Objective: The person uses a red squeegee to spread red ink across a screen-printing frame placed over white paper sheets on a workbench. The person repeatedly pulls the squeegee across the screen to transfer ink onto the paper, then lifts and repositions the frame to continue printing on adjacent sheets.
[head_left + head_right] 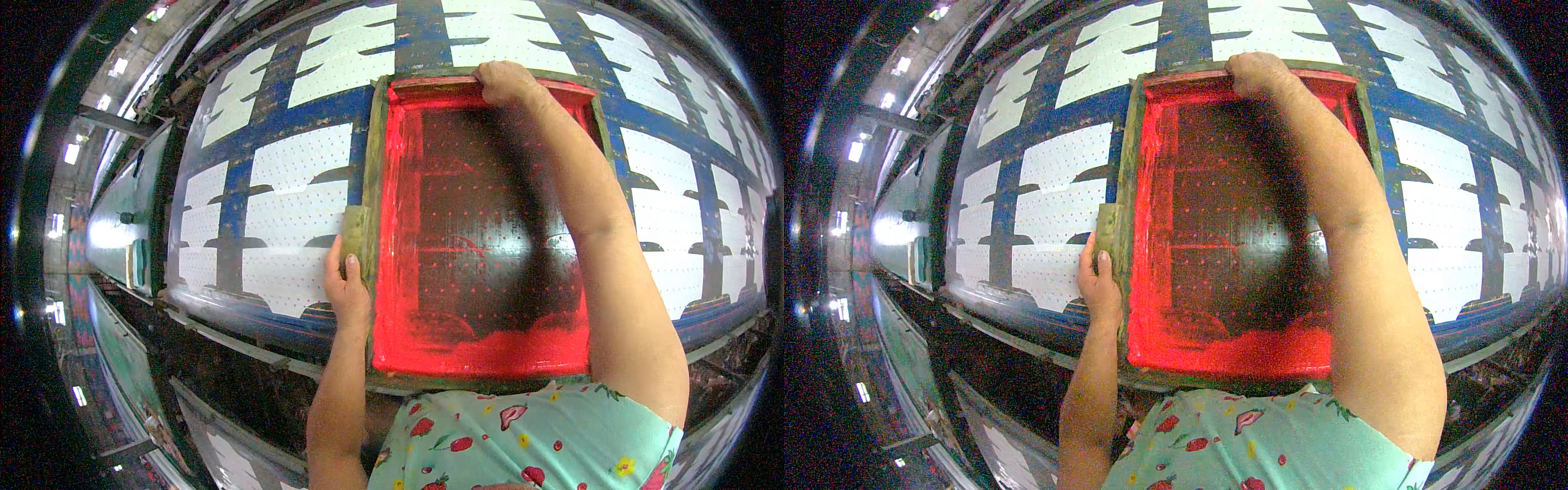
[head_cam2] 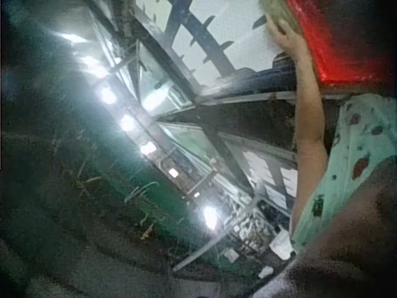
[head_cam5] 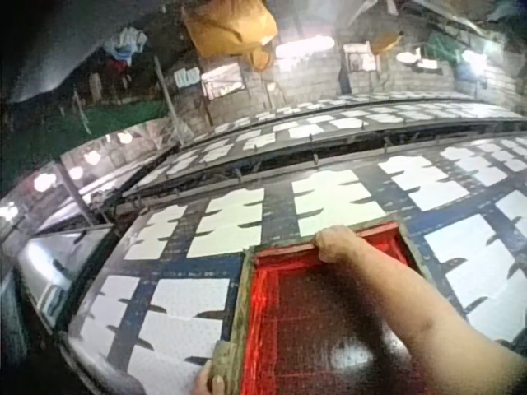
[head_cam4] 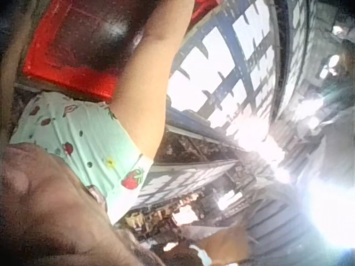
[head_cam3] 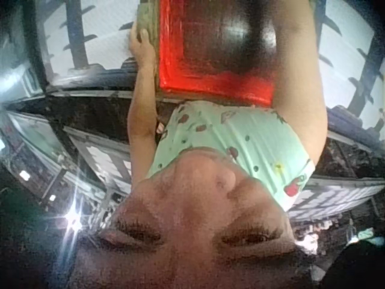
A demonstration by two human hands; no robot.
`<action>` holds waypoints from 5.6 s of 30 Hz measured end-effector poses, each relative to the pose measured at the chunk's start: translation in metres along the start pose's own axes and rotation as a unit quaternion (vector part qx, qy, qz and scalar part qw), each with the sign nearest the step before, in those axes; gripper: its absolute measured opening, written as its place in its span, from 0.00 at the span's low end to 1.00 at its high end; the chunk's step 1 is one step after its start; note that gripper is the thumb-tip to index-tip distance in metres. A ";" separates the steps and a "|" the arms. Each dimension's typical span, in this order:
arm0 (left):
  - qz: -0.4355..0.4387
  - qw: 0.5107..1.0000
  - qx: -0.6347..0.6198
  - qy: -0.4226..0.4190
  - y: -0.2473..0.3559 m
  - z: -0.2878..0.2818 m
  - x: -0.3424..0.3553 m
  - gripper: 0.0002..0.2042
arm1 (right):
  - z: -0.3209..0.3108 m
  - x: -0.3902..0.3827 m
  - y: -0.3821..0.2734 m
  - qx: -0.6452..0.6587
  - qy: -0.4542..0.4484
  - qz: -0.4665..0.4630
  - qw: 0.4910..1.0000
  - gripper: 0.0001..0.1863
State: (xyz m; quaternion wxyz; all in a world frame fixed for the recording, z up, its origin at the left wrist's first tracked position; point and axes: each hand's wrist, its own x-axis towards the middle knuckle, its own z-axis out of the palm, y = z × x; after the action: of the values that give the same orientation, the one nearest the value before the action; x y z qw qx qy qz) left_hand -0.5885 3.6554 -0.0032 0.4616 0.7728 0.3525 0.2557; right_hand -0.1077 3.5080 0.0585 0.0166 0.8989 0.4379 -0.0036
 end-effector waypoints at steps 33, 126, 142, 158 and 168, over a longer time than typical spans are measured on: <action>0.079 0.996 -0.042 0.029 -0.034 0.014 0.009 0.34 | -0.005 -0.489 -0.294 0.100 0.051 -0.037 0.993 0.32; -0.127 0.972 -0.199 -0.010 0.201 0.383 -0.239 0.19 | 0.004 -0.816 0.268 0.160 0.190 0.189 0.950 0.29; 0.484 0.839 -0.231 0.095 0.391 0.163 -0.222 0.05 | -0.027 -0.733 0.167 0.116 0.041 -0.016 0.992 0.25; 0.843 0.453 -0.256 -0.136 0.482 0.049 -0.302 0.15 | -0.036 -0.739 0.144 0.089 -0.034 0.041 0.995 0.24; 0.841 0.443 -0.274 -0.147 0.472 0.043 -0.294 0.18 | -0.026 -0.750 0.139 0.087 -0.007 0.042 0.995 0.29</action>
State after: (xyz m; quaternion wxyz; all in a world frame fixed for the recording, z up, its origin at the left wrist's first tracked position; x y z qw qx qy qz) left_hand -0.5943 3.2491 0.3789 0.2533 0.5496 -0.6316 0.4847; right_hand -0.4612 2.8334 0.1036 -0.0588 0.9145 0.3974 -0.0475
